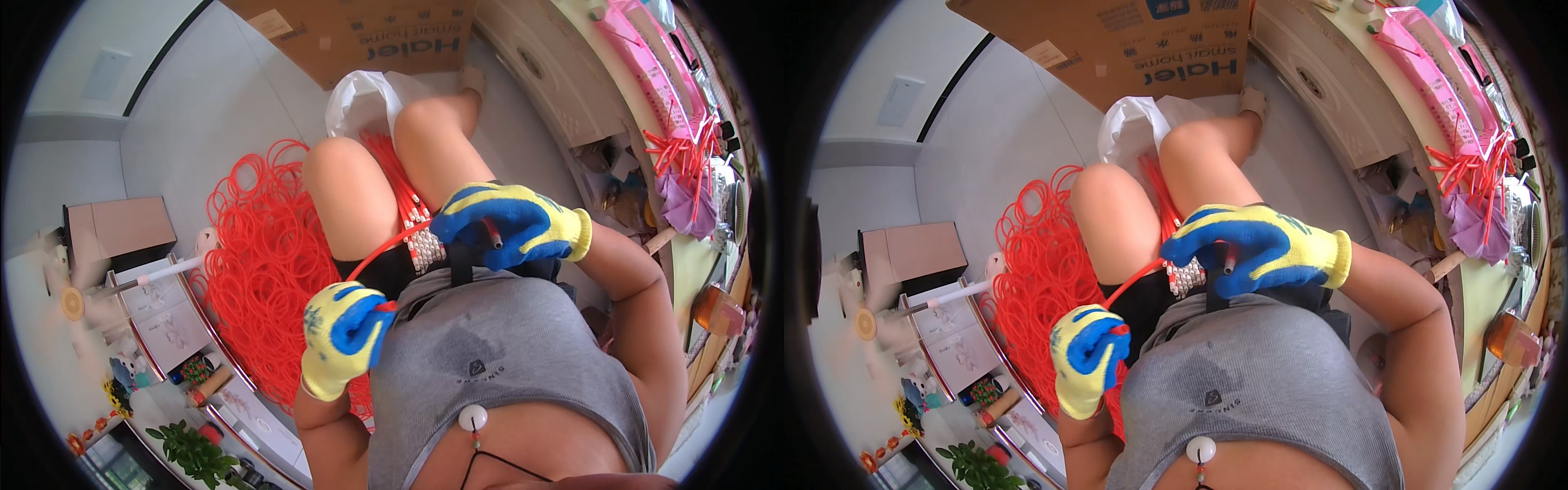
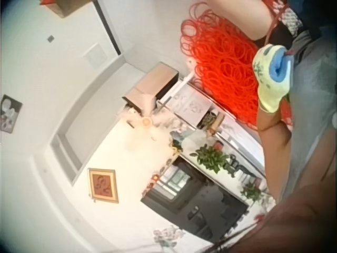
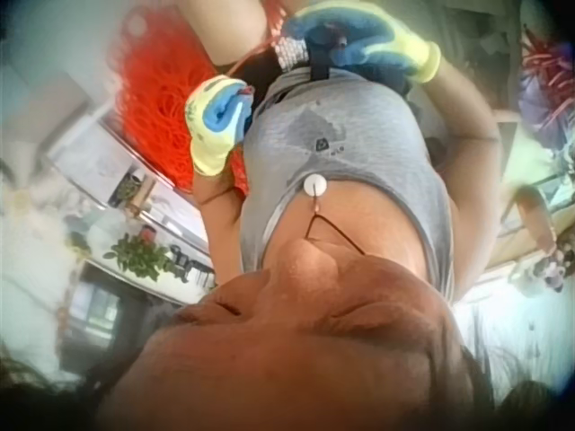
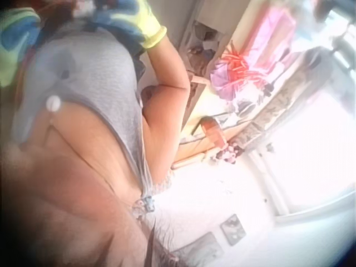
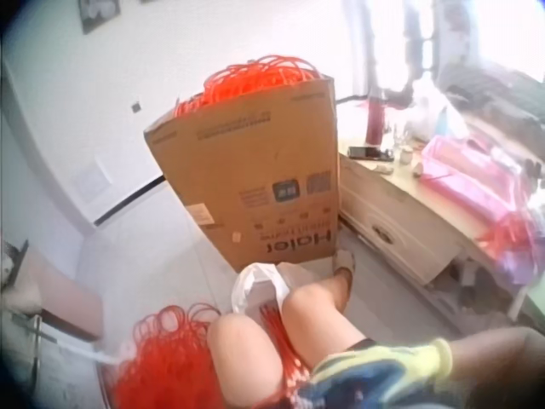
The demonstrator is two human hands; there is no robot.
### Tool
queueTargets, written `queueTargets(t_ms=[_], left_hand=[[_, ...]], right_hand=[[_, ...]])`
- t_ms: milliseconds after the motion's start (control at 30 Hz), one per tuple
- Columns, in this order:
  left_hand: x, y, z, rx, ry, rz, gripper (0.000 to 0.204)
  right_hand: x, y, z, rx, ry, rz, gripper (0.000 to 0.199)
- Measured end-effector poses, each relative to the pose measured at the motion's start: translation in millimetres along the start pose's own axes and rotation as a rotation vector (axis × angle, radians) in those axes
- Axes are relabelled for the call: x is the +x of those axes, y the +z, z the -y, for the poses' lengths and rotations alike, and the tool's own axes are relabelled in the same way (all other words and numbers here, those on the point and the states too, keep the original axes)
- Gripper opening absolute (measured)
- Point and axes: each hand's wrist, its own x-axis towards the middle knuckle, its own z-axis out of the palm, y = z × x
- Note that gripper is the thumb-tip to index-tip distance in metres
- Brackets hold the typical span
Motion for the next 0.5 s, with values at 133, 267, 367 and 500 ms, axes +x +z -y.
queueTargets(t_ms=[133, 267, 367, 500], left_hand=[[-19, -10, 20, -0.497, -0.275, -0.213, 0.014], [1, -21, 60, -0.76, -0.025, -0.439, 0.036], [-7, -42, 107, -1.095, -0.05, -0.422, 0.042], [-13, -43, 139, -1.425, -0.091, -0.425, 0.043]], right_hand=[[-7, -9, -19, 0.16, -0.181, -0.103, 0.051], [0, -8, -42, 0.657, -0.269, -0.341, 0.04], [9, -7, -50, 0.878, -0.186, -0.496, 0.04], [25, -11, -65, 1.171, -0.346, -0.47, 0.038]])
